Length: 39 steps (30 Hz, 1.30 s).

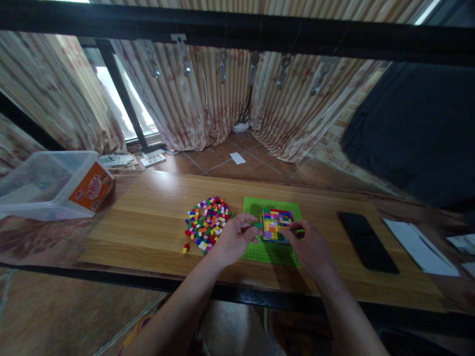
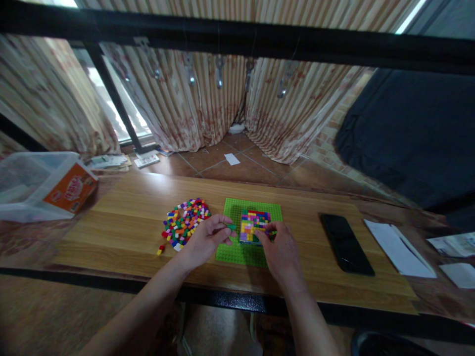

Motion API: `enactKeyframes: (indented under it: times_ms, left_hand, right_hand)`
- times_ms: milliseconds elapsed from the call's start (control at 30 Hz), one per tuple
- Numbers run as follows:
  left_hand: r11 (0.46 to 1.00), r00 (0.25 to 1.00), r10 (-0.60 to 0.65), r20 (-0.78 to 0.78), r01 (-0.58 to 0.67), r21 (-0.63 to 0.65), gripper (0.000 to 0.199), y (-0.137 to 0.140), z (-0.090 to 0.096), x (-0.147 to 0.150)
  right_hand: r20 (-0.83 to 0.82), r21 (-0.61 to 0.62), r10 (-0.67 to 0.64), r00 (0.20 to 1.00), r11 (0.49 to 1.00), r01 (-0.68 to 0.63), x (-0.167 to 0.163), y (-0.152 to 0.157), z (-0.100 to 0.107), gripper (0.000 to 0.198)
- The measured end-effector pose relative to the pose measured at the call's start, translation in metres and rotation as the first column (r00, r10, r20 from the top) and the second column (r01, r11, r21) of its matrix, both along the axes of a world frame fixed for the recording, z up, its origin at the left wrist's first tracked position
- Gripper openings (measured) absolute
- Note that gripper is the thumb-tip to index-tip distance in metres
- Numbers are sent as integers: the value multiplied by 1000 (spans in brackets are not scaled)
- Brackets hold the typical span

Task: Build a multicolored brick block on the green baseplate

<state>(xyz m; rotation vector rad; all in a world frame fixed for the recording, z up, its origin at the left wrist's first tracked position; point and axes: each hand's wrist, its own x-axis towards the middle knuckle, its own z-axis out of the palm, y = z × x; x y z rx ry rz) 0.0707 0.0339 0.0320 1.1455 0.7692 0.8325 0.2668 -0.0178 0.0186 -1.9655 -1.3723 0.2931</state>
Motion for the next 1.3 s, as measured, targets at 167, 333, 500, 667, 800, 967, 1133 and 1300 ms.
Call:
enactKeyframes:
  times_ms: [167,333,500,667,800,967,1133,1300]
  left_hand:
    - [999,999,-30,35,30,13,13,-3,2,1]
    - [998,998,-39,53,37,45,16,-4,4,3]
    - [990,994,-86,62,78,117,16,-6,7,6]
    - [984,991,-114,68,104,142,20,-8,11,8]
    - [982,986,-135,96,120,148,21,-10,14,8]
    - [985,988,-118,99,104,139,21,-10,14,7]
    - [995,998,25,56,-30,99,25,0,6,3]
    - [993,996,85,-15,-84,80,14,5,0,1]
  right_hand:
    - [44,24,-30,999,999,29,-4,-5,10,34]
    - [-51,253,110,993,963,-93,-26,-9,28,25]
    - [-287,218,305,908,944,-248,-43,-8,30,21]
    - [-409,267,327,852,936,-230,-44,-9,32,13]
    - [-509,290,349,787,930,-225,-42,-9,36,11]
    - [-519,266,307,798,945,-191,-31,-7,37,15]
    - [-313,241,221,924,959,-148,-9,-9,33,22]
    - [-91,205,250,964,952,-228,1,-12,30,20]
